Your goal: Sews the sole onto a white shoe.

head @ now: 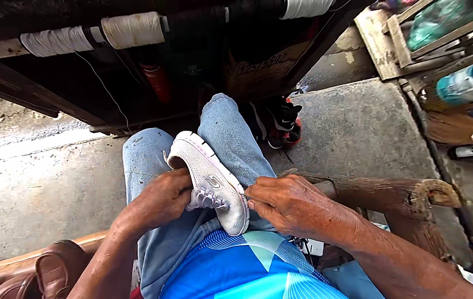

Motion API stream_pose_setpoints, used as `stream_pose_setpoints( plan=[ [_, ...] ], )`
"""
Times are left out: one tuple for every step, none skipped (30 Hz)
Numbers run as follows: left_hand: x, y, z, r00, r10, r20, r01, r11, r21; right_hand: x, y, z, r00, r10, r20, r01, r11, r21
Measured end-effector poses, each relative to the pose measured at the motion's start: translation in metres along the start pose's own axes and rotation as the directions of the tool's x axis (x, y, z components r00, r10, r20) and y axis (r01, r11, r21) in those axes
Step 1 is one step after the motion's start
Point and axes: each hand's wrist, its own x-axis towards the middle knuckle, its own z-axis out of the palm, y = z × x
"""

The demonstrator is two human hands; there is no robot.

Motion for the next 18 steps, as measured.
stream_pose_setpoints(
  plan=[
    [0.001, 0.002, -0.003, 0.998, 0.011, 0.062, -0.011, 1.000, -0.005, -0.001, 0.001, 0.001, 1.000, 0.004, -0.003, -0.004, 1.000, 0.007],
    [0.002, 0.003, -0.005, 0.995, 0.015, 0.097, -0.014, 1.000, -0.012, -0.001, 0.002, 0.001, 1.000, 0.008, -0.003, -0.008, 1.000, 0.017],
    [0.002, 0.005, -0.006, 0.994, 0.006, 0.106, -0.005, 1.000, -0.013, -0.001, 0.002, 0.001, 1.000, 0.013, -0.002, -0.013, 1.000, 0.025],
    [0.001, 0.006, -0.006, 0.996, -0.001, 0.084, 0.001, 1.000, -0.007, -0.001, 0.003, 0.002, 1.000, 0.015, -0.003, -0.015, 0.999, 0.029],
    [0.000, 0.007, -0.006, 0.999, -0.009, 0.039, 0.008, 1.000, 0.016, -0.001, 0.003, 0.002, 1.000, 0.016, -0.006, -0.016, 0.999, 0.029],
    [-0.003, 0.009, -0.006, 1.000, -0.015, -0.027, 0.017, 0.998, 0.061, -0.001, 0.004, 0.003, 1.000, 0.016, -0.015, -0.016, 0.999, 0.031],
    [-0.007, 0.012, -0.008, 0.995, -0.025, -0.100, 0.036, 0.993, 0.110, -0.001, 0.005, 0.004, 1.000, 0.020, -0.020, -0.019, 0.999, 0.037],
    [-0.012, 0.015, -0.011, 0.985, -0.040, -0.166, 0.063, 0.989, 0.135, -0.002, 0.007, 0.004, 0.999, 0.024, -0.021, -0.023, 0.999, 0.043],
    [-0.017, 0.017, -0.016, 0.973, -0.050, -0.224, 0.080, 0.988, 0.129, -0.002, 0.008, 0.004, 0.999, 0.027, -0.024, -0.026, 0.998, 0.053],
    [-0.022, 0.018, -0.022, 0.966, -0.054, -0.255, 0.073, 0.995, 0.069, -0.003, 0.009, 0.004, 0.999, 0.028, -0.026, -0.027, 0.998, 0.065],
    [-0.028, 0.018, -0.028, 0.966, -0.052, -0.254, 0.039, 0.998, -0.058, -0.003, 0.010, 0.005, 0.999, 0.029, -0.029, -0.027, 0.997, 0.074],
    [-0.031, 0.016, -0.034, 0.974, -0.026, -0.226, -0.030, 0.970, -0.241, -0.003, 0.010, 0.005, 0.999, 0.025, -0.037, -0.022, 0.997, 0.080],
    [-0.031, 0.012, -0.035, 0.981, 0.015, -0.195, -0.105, 0.880, -0.463, -0.003, 0.011, 0.006, 0.999, 0.021, -0.043, -0.018, 0.996, 0.083],
    [-0.029, 0.009, -0.032, 0.985, 0.042, -0.170, -0.147, 0.726, -0.672, -0.003, 0.012, 0.006, 0.999, 0.017, -0.046, -0.013, 0.996, 0.087],
    [-0.025, 0.006, -0.026, 0.987, 0.047, -0.151, -0.152, 0.545, -0.825, -0.003, 0.012, 0.007, 0.999, 0.013, -0.050, -0.009, 0.996, 0.090],
    [-0.020, 0.004, -0.020, 0.991, 0.021, -0.133, -0.130, 0.406, -0.905, -0.003, 0.013, 0.007, 0.999, 0.011, -0.053, -0.006, 0.996, 0.094],
    [-0.015, 0.002, -0.015, 0.993, -0.044, -0.114, -0.091, 0.347, -0.933, -0.003, 0.013, 0.008, 0.998, 0.013, -0.056, -0.007, 0.995, 0.096],
    [-0.010, 0.001, -0.011, 0.987, -0.122, -0.100, -0.046, 0.381, -0.923, -0.003, 0.013, 0.008, 0.998, 0.015, -0.059, -0.009, 0.995, 0.096]
  ],
)
